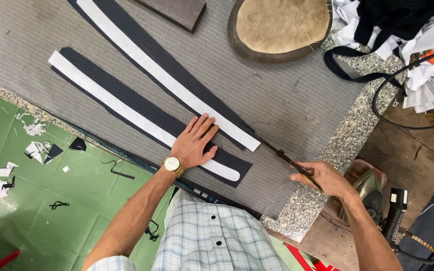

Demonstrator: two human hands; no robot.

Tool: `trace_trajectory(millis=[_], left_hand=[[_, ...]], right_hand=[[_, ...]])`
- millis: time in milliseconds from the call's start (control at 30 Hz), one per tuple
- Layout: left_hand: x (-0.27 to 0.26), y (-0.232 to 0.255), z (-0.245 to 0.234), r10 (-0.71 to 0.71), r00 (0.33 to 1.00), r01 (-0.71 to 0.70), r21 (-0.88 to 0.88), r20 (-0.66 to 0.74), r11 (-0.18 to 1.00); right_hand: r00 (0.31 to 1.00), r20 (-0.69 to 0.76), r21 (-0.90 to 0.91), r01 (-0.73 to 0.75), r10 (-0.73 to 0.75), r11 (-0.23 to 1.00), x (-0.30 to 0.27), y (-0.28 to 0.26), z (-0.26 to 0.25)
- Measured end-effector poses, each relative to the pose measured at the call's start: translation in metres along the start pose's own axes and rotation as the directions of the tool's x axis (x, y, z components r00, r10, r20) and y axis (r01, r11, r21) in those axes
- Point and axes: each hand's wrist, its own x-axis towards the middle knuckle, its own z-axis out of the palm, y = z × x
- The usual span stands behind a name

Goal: The person uses shears to trim the edges of two long strips of dark fabric that have white paper templates attached. The person holds the fabric steady with one hand while cutting along the template lines with the other hand.

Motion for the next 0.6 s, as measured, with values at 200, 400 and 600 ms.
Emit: trace_trajectory(millis=[200, 400, 600], left_hand=[[-0.003, -0.001, 0.003, -0.002, 1.000, 0.002, -0.006, 0.002, 1.000], [-0.003, -0.001, 0.005, 0.000, 1.000, 0.000, -0.010, -0.002, 1.000], [-0.004, -0.001, 0.005, -0.005, 1.000, 0.005, -0.014, -0.011, 1.000]], right_hand=[[0.999, 0.029, -0.027, -0.027, 0.028, 0.999, -0.001, -0.023, 0.004], [1.000, 0.002, -0.117, -0.018, 0.019, 0.993, 0.007, -0.038, 0.011], [1.000, 0.000, -0.151, -0.009, 0.009, 0.988, 0.016, -0.044, 0.018]])
